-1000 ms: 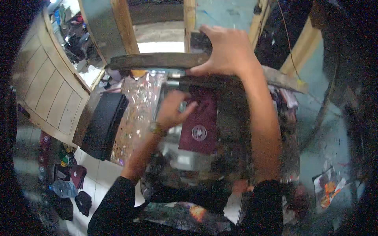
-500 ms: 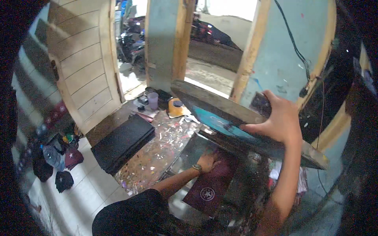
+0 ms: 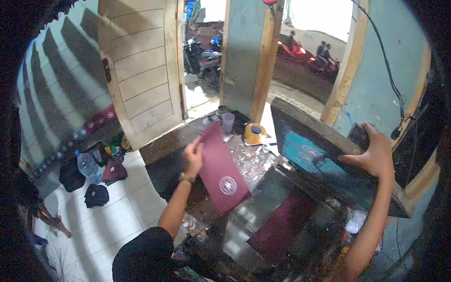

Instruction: The person performs screen printing on cloth by placing cloth panels onto a printing bed, lowering a screen frame, and using a squeegee to apply white ink through the screen, repeating the process for multiple panels.

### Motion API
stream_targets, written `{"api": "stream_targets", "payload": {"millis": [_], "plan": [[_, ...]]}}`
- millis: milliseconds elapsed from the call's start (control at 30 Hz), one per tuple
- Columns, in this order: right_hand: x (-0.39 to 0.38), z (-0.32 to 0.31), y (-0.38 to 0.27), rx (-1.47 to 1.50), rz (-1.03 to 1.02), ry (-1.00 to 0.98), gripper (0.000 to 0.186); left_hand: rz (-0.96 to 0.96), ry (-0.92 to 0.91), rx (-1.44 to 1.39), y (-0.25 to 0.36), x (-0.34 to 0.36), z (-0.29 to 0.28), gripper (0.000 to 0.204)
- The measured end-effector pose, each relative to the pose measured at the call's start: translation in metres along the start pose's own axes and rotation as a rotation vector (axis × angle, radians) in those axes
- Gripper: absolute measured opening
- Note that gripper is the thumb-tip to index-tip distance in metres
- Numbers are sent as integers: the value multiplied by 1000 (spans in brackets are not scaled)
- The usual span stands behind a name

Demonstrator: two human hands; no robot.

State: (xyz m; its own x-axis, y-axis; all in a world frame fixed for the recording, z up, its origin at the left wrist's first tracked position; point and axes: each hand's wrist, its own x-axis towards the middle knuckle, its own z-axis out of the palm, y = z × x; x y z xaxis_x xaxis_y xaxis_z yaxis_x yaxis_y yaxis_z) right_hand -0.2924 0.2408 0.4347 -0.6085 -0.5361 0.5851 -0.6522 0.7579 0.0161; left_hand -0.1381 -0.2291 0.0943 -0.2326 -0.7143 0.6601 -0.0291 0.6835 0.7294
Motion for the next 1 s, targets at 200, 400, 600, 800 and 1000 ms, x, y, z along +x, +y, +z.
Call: {"api": "stream_targets", "payload": {"millis": [200, 400, 600, 800, 1000], "plan": [[3, 16, -3, 59, 9, -20, 102, -224, 102, 632, -108, 52, -108, 47], [-1, 3, -17, 26, 61, -71, 104, 177, -296, 392, -36, -58, -51, 60], [4, 10, -3, 14, 54, -130, 114, 622, -1110, -205, 44, -200, 38, 78], [22, 14, 5, -103, -90, -13, 103, 852, -1411, 71, 65, -212, 48, 92], [16, 22, 12, -117, -44, -89, 128, 820, -1522, 51, 74, -207, 40, 93]]}}
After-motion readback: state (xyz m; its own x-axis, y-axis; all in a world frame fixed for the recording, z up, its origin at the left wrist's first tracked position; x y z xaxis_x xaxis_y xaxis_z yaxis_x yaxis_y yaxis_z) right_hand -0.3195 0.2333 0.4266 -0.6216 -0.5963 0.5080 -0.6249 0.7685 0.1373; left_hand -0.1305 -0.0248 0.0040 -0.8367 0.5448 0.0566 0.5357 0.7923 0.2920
